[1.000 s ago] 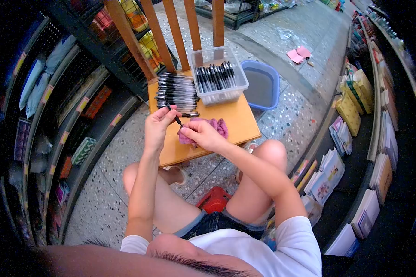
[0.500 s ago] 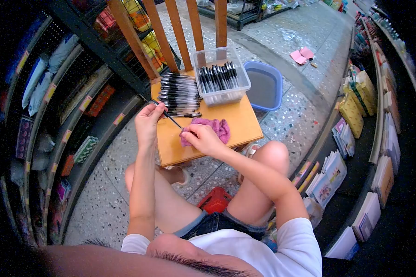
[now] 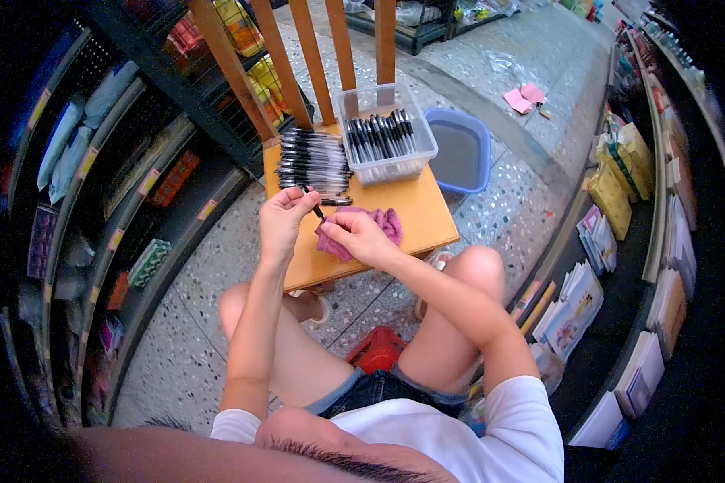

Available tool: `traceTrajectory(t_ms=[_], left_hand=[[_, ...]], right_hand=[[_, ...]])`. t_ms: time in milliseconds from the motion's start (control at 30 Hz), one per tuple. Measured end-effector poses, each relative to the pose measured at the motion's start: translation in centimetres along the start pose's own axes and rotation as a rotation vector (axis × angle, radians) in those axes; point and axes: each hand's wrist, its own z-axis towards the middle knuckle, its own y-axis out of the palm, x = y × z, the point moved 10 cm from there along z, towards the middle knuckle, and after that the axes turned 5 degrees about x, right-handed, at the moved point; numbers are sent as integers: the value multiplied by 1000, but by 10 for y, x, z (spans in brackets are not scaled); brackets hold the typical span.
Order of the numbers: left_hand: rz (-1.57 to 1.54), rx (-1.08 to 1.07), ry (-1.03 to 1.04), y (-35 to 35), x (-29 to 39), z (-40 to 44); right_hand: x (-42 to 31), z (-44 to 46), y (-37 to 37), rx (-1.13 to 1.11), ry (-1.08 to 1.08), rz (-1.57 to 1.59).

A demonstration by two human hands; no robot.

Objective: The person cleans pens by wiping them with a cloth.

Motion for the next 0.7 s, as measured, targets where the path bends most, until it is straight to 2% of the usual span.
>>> traceTrajectory(t_ms=[100,500,700], left_hand=[[-27,38,18,-9,6,3],[-106,105,49,-37,18,13],[-131,101,3,-43,13,17]], right_hand=[[2,0,0,6,-40,-126],[9,-3,8,-90,8,-138],[-19,-8,11,-85,-244,-318]])
